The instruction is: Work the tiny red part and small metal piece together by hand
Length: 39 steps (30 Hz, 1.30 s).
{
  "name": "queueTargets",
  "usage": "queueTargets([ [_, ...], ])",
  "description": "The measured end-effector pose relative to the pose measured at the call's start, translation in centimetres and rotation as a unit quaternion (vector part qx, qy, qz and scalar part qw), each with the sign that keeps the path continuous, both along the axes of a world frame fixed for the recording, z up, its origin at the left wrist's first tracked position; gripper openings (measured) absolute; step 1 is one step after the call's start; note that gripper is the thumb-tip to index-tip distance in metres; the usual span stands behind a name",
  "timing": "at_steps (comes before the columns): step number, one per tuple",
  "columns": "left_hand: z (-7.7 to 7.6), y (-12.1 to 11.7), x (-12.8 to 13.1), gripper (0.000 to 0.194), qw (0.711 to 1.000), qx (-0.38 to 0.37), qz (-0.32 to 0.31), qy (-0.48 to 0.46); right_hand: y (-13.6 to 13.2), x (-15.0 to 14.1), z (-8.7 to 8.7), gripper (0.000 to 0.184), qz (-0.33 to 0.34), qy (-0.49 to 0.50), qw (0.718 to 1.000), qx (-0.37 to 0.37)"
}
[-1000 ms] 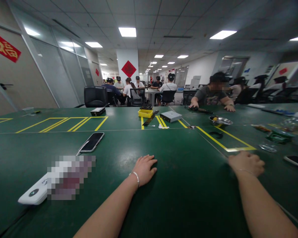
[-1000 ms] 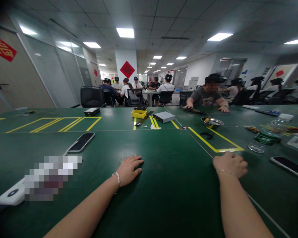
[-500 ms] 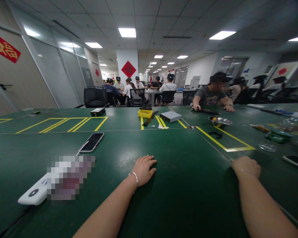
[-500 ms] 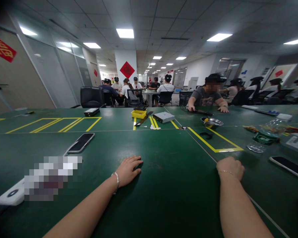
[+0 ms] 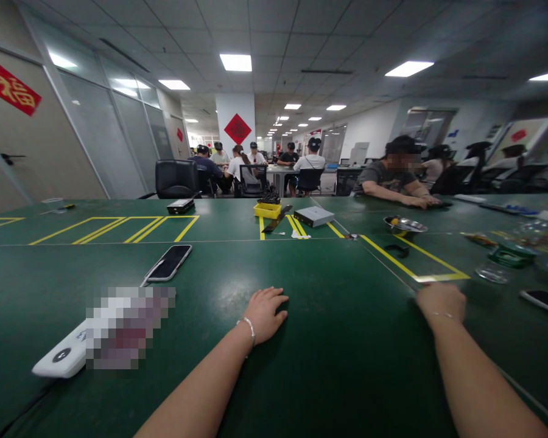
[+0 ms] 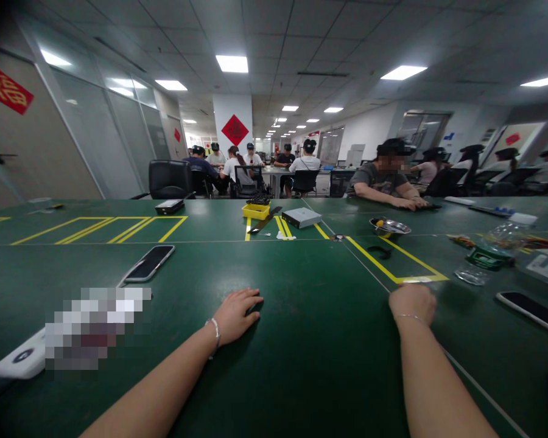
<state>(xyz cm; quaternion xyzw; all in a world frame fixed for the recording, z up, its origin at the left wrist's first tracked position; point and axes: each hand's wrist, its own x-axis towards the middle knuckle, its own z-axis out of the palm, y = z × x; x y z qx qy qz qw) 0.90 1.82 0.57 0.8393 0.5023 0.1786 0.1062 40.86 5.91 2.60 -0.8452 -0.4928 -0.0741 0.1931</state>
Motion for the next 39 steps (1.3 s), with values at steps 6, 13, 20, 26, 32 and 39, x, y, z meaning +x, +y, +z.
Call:
queueTargets([
  [6,0.5,-0.1,0.3,0.035,0.999,0.0,0.016,-0.03,1.3,-9.5,1.3,0.022,0.189,0.126,0.973,-0.037],
  [13,1.0,-0.8,1.2,0.043,0.994,-0.025,0.026,-0.105,-2.7,-24.2,-0.6,0.019,0.434,0.387,0.812,-0.042],
  [20,0.7,-0.4,1.0,0.013,0.985,-0.023,0.04,-0.164,-2.2,-22.8,-0.1,0.032,0.469,0.345,0.813,-0.015],
  [26,1.2,0.1,0.2,0.019,0.959,-0.047,0.081,-0.269,0.6,-9.3,1.0,0.037,0.182,-0.036,0.982,0.025],
  [32,1.2,0.2,0.1,0.022,0.947,-0.067,0.072,-0.304,0.9,1.8,-2.7,0.049,-0.07,0.036,0.991,-0.111],
  [39,1.1,0.3,0.0,0.02,0.951,-0.082,0.07,-0.289,1.5,2.3,-2.9,0.033,-0.055,0.004,0.988,-0.142],
])
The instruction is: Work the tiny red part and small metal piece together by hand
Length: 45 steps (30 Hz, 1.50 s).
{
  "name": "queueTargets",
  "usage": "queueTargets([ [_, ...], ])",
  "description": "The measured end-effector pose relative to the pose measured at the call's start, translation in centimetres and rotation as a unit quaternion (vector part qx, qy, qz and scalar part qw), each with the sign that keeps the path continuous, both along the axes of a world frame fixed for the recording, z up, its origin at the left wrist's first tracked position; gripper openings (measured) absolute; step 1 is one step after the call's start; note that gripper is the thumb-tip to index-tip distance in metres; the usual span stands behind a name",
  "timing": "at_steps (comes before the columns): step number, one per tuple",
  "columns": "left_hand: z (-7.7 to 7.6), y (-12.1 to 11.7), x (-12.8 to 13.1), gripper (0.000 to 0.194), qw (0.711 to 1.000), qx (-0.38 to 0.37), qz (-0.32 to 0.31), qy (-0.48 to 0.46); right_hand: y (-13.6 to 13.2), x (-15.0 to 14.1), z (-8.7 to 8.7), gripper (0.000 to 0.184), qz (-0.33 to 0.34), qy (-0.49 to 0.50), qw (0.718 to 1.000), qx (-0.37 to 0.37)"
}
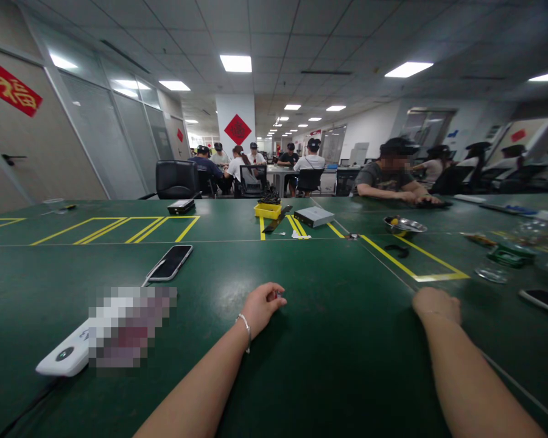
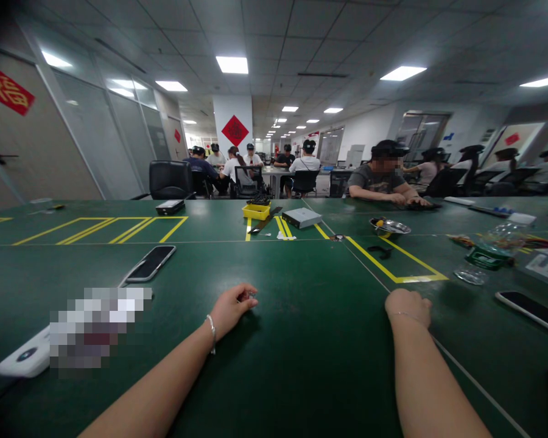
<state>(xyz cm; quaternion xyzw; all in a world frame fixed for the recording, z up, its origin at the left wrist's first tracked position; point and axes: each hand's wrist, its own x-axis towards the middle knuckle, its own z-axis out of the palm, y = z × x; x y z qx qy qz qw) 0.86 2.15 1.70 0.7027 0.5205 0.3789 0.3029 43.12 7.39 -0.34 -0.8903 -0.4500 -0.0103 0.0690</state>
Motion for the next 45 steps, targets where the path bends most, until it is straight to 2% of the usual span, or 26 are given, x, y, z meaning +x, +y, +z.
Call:
queueTargets([
  [3,0.1,0.1,0.0,0.023,1.0,-0.015,0.011,-0.013,-0.5,-0.8,0.8,0.03,0.0,-0.006,1.0,0.012],
  [6,0.2,0.0,0.1,0.025,1.0,-0.024,0.013,-0.016,-0.5,-2.1,1.6,0.028,0.046,-0.006,0.997,0.056],
  [9,0.3,-0.1,0.2,0.026,1.0,-0.024,0.011,0.003,0.1,-5.3,2.5,0.025,0.13,0.028,0.984,0.121],
  [11,0.2,-0.1,0.3,0.029,1.0,-0.021,0.005,0.008,0.4,-8.7,2.9,0.021,0.181,0.11,0.966,0.149],
  [13,0.0,0.0,0.4,0.033,1.0,-0.025,-0.007,-0.006,0.3,-12.8,3.2,0.017,0.234,0.262,0.924,0.151],
  [16,-0.5,0.3,0.4,0.038,0.998,-0.043,-0.022,-0.041,-0.6,-18.8,3.4,0.014,0.318,0.491,0.804,0.106],
  [17,-0.6,0.4,0.4,0.039,0.998,-0.042,-0.023,-0.05,-1.0,-20.5,3.5,0.014,0.337,0.536,0.768,0.094],
  [19,-0.8,0.5,0.4,0.036,0.998,-0.028,-0.016,-0.058,-1.7,-23.4,3.7,0.016,0.351,0.595,0.718,0.082],
  [23,-0.8,0.5,0.3,0.023,0.999,-0.009,0.01,-0.048,-2.7,-26.8,3.7,0.019,0.287,0.714,0.634,0.072],
  [26,-0.6,0.5,0.3,0.019,0.999,0.003,0.023,-0.047,-3.0,-27.8,3.1,0.021,0.236,0.765,0.594,0.078],
  [31,-0.4,0.4,0.2,0.026,0.999,0.011,0.023,-0.041,-3.4,-27.2,2.1,0.023,0.283,0.791,0.538,0.067],
  [36,-0.5,0.3,0.0,0.038,1.0,0.005,0.003,-0.029,-3.4,-26.8,2.3,0.023,0.314,0.793,0.52,0.037],
  [40,-0.5,0.1,0.0,0.041,1.0,-0.006,0.001,-0.023,-3.5,-27.1,2.3,0.021,0.322,0.781,0.534,0.041],
  [42,-0.4,0.1,0.1,0.039,1.0,-0.011,-0.002,-0.017,-3.5,-27.2,2.2,0.021,0.32,0.777,0.54,0.048],
  [45,-0.4,0.1,0.2,0.026,1.0,0.003,0.007,-0.008,-3.4,-27.2,2.0,0.021,0.302,0.791,0.529,0.058],
])
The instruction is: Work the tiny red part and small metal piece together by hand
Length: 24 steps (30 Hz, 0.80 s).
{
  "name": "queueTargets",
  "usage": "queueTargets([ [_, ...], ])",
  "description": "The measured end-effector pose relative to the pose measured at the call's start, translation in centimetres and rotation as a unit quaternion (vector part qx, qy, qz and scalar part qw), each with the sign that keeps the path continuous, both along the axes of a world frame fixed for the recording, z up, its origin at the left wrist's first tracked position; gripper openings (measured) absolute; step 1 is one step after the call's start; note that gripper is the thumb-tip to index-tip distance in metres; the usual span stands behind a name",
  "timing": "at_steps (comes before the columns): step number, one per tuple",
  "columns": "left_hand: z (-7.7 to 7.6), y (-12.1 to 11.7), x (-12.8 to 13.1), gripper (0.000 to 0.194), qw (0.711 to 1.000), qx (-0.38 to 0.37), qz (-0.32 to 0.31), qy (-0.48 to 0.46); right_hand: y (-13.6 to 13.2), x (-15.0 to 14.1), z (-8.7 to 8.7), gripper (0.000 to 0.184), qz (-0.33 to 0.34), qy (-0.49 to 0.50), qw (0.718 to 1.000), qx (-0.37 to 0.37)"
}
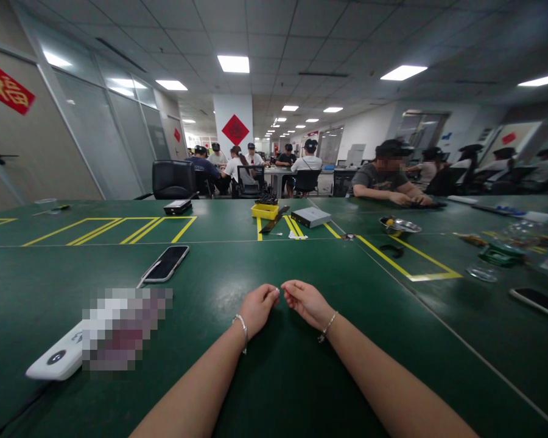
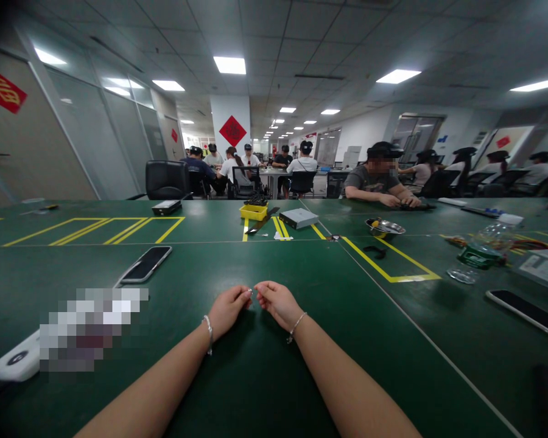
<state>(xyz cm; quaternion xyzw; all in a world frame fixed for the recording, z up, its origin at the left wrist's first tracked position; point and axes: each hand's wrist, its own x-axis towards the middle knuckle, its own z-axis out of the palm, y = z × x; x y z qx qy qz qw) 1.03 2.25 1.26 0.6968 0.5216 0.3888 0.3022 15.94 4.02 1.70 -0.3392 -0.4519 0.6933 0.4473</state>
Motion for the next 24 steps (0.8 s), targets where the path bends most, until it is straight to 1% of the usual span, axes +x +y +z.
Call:
queueTargets([
  [2,0.0,0.0,0.1,0.016,1.0,0.013,0.015,0.001,0.1,0.1,-0.2,0.021,-0.008,0.022,1.0,-0.01],
  [3,-0.1,0.0,0.1,0.015,1.0,0.016,0.02,-0.001,0.2,0.2,-0.2,0.021,-0.01,0.032,0.999,-0.015],
  [5,0.0,0.0,0.1,0.015,1.0,0.019,0.02,-0.005,0.3,0.3,-0.4,0.021,-0.009,0.045,0.999,-0.018],
  [9,0.2,-0.1,0.2,0.016,1.0,0.022,0.014,-0.004,0.3,0.2,-0.4,0.02,-0.004,0.038,0.999,-0.013],
  [16,0.1,-0.1,0.1,0.014,0.999,0.031,0.016,0.003,0.2,0.0,-0.3,0.022,-0.024,0.021,0.999,-0.016],
  [20,0.1,-0.2,0.2,0.018,0.999,0.034,0.015,0.026,0.0,-0.5,-0.3,0.02,-0.056,-0.006,0.998,0.0],
  [24,0.4,-0.3,0.3,0.015,0.997,0.044,0.03,0.062,-0.2,-1.2,-0.6,0.024,-0.09,-0.072,0.993,0.026],
])
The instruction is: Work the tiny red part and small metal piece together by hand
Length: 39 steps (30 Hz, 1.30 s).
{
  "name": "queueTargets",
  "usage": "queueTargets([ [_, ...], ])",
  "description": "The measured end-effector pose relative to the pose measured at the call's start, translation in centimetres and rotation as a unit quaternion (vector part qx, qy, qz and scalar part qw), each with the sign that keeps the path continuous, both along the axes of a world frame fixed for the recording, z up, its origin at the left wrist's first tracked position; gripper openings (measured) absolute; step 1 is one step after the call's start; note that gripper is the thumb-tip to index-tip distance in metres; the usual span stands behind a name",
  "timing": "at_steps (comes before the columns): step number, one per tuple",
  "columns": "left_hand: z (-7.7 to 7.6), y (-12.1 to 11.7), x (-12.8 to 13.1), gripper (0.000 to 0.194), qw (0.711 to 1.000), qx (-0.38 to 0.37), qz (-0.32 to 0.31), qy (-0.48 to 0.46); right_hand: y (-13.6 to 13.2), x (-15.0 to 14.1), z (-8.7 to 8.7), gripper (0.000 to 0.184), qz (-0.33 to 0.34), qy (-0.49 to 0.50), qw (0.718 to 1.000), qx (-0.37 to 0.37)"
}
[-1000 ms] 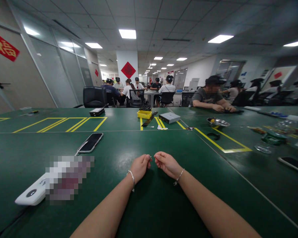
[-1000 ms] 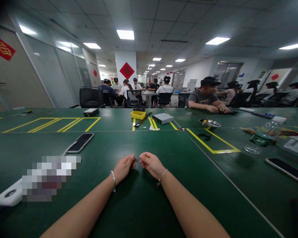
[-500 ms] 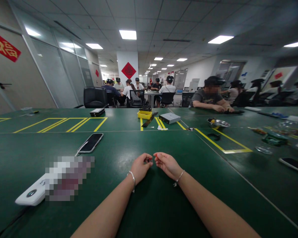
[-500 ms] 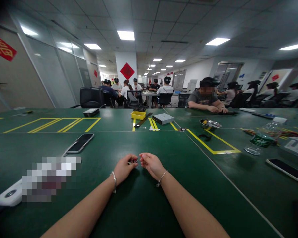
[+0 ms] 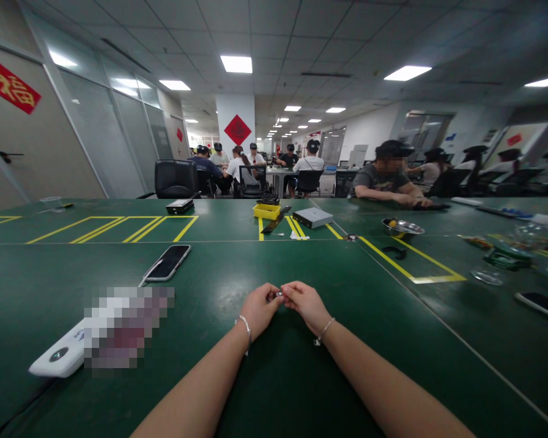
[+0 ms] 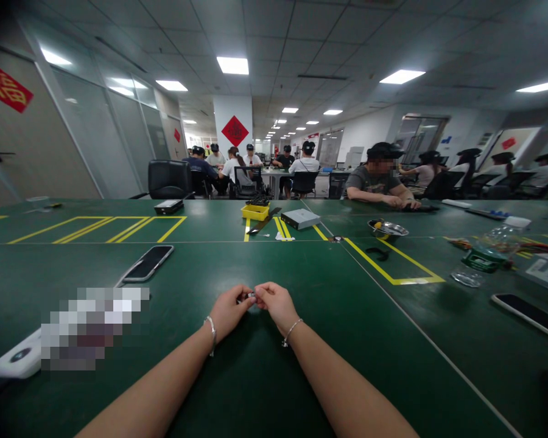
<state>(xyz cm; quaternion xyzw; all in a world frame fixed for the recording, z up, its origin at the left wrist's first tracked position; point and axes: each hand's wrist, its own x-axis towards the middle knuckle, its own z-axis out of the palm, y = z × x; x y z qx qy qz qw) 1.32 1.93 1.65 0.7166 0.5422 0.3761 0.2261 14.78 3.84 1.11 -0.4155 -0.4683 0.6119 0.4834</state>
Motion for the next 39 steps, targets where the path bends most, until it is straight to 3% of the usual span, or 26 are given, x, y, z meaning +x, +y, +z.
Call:
queueTargets([
  [5,-0.1,-0.1,0.2,0.014,1.0,0.022,0.013,0.014,-0.1,-0.4,0.0,0.027,-0.017,-0.04,0.999,0.016],
  [17,-0.1,-0.2,0.6,0.015,0.999,0.043,0.028,0.017,-0.4,-0.6,0.2,0.023,-0.074,0.037,0.997,0.0],
  [23,0.1,-0.3,0.5,0.013,0.997,0.043,0.045,0.043,-0.6,-0.8,0.4,0.029,-0.045,0.002,0.999,0.008],
  [39,0.2,-0.7,0.4,0.015,0.995,0.04,0.067,0.062,-1.5,-0.6,1.2,0.032,-0.009,0.052,0.997,-0.049],
])
